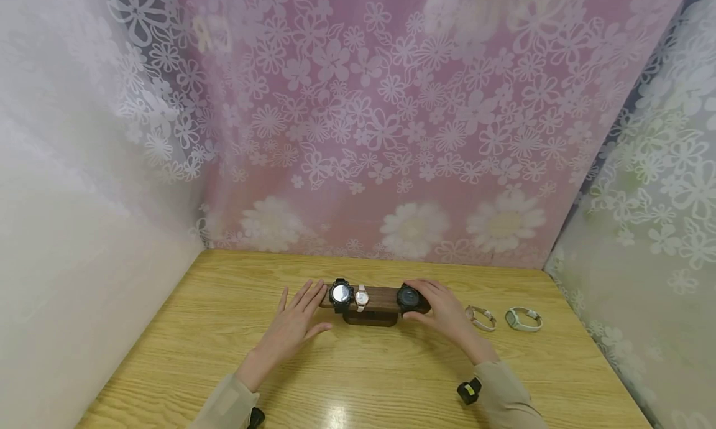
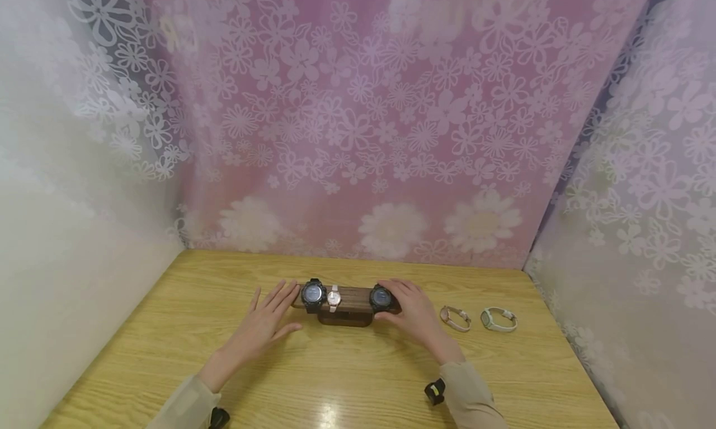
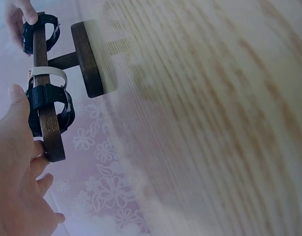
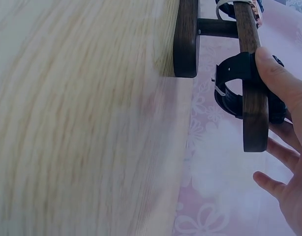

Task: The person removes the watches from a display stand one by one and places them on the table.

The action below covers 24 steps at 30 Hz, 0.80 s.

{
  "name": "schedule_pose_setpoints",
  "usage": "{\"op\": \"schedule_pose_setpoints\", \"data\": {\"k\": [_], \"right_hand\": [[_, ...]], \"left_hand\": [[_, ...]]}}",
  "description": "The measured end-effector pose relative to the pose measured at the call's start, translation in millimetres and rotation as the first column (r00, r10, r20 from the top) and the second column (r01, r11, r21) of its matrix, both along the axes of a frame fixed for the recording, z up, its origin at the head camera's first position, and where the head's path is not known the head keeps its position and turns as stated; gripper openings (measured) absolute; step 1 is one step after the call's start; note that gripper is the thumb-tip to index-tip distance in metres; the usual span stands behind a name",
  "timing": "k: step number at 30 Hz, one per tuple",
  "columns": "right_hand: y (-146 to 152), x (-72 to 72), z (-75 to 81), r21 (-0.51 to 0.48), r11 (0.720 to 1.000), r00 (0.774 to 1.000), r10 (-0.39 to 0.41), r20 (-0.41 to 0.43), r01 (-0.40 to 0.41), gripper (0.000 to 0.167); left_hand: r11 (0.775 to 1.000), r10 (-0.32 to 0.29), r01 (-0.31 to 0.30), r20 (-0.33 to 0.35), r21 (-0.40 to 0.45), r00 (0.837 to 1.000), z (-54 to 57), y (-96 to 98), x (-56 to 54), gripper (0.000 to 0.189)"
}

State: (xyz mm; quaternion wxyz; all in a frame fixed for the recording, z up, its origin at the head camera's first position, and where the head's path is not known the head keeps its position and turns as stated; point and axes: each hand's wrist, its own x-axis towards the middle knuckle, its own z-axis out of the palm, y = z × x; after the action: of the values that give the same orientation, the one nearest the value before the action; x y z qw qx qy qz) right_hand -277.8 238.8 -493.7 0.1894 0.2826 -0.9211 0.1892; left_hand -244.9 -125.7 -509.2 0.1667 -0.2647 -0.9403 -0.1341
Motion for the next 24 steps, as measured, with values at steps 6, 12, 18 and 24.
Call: {"op": "schedule_pose_setpoints", "data": {"k": [6,12,18,24], "right_hand": [[6.1,1.6,0.9,-0.02,1.0,0.999,-0.009,0.042,0.01,0.075],[14.2,2.6,2.8,-0.026,1.0,0.998,-0.014,0.068,0.015,0.076],[24.2,4.1,3.8,-0.044,0.999,0.998,-0.004,0.069,0.007,0.075],[32.9,4.1,3.3,-0.033,0.999,0.996,-0.017,0.083,0.02,0.074]], "left_hand": [[1.0,-0.002,0.002,-0.011,0.005,1.0,-0.8,-0.1,0.0,0.081],[1.0,0.001,-0.001,-0.013,0.0,1.0,-0.3,-0.3,0.5,0.081],[1.0,-0.007,0.007,-0.023,0.013,1.0,0.4,0.4,0.7,0.081],[1.0,-0.012,0.013,-0.031,0.024,0.999,0.2,0.9,0.5,0.081]]}}
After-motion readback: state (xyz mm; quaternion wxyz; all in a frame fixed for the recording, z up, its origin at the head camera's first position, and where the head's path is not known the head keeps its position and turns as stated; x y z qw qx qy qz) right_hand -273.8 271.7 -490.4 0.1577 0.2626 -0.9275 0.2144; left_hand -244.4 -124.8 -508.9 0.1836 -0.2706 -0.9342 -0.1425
